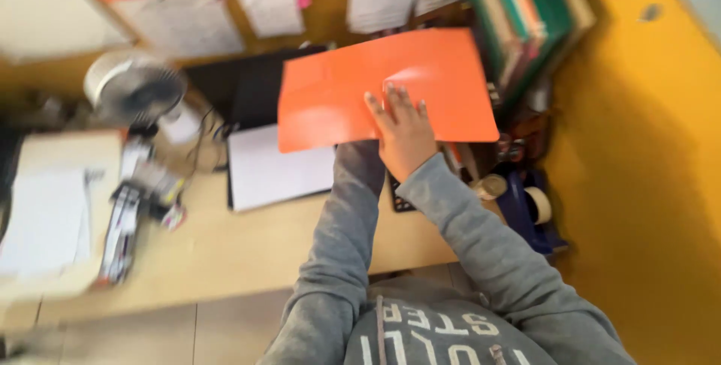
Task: Organize folders, papers, and electronics on a desk in an office setting.
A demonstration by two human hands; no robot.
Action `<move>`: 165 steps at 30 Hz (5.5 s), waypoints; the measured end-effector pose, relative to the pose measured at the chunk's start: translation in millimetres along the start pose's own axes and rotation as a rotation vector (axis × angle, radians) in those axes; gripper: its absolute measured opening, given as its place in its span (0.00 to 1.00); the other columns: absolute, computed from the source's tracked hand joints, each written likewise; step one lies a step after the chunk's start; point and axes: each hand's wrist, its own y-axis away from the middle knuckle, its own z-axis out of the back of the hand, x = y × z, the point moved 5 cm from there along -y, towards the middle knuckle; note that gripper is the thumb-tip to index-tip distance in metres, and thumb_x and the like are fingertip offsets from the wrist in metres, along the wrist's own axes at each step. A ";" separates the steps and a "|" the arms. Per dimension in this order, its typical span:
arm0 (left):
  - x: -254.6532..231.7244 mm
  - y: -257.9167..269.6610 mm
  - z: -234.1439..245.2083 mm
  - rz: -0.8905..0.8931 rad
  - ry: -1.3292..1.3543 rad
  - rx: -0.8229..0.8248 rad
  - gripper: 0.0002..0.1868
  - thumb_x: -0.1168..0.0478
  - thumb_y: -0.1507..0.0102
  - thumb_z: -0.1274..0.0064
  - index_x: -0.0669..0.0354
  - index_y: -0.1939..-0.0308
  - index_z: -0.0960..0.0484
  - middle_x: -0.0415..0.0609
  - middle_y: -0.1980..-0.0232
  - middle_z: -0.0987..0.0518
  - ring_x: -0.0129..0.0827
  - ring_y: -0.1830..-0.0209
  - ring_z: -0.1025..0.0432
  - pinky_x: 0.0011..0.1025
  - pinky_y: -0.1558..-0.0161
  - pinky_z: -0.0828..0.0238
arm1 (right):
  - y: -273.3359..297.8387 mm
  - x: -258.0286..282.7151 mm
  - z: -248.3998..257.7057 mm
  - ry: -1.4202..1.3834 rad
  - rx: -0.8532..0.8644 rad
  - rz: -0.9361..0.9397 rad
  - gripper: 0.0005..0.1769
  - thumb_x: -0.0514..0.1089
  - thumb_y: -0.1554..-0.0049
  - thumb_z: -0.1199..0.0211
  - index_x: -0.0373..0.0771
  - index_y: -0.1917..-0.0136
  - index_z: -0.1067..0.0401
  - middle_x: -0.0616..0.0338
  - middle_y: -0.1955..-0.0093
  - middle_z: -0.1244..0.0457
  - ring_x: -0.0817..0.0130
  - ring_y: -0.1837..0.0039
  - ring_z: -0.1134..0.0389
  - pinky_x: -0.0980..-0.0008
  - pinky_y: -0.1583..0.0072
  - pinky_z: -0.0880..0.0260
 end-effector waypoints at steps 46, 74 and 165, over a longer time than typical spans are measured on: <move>-352.9 224.3 250.6 0.566 -2.076 -0.702 0.43 0.56 0.36 0.45 0.45 0.20 0.49 0.51 0.17 0.48 0.51 0.19 0.49 0.59 0.26 0.49 | 73.4 214.8 -311.3 -0.428 0.602 -0.394 0.37 0.63 0.37 0.40 0.50 0.20 0.41 0.42 0.24 0.42 0.43 0.25 0.39 0.42 0.26 0.35; 104.6 -38.1 -98.6 -0.127 -2.084 0.407 0.30 0.51 0.34 0.46 0.43 0.27 0.33 0.38 0.19 0.44 0.44 0.17 0.53 0.72 0.27 0.59 | -27.8 -199.6 3.5 -0.322 -0.337 -0.182 0.11 0.28 0.42 0.37 0.36 0.47 0.23 0.48 0.50 0.33 0.49 0.47 0.30 0.57 0.46 0.28; 186.2 -88.0 -163.9 0.200 -2.427 0.255 0.50 0.25 0.50 0.41 0.62 0.40 0.27 0.60 0.17 0.59 0.69 0.19 0.58 0.86 0.37 0.80 | 11.7 -360.7 -22.1 -0.537 -0.347 -0.480 0.09 0.30 0.44 0.34 0.30 0.49 0.23 0.48 0.47 0.35 0.55 0.49 0.28 0.65 0.47 0.28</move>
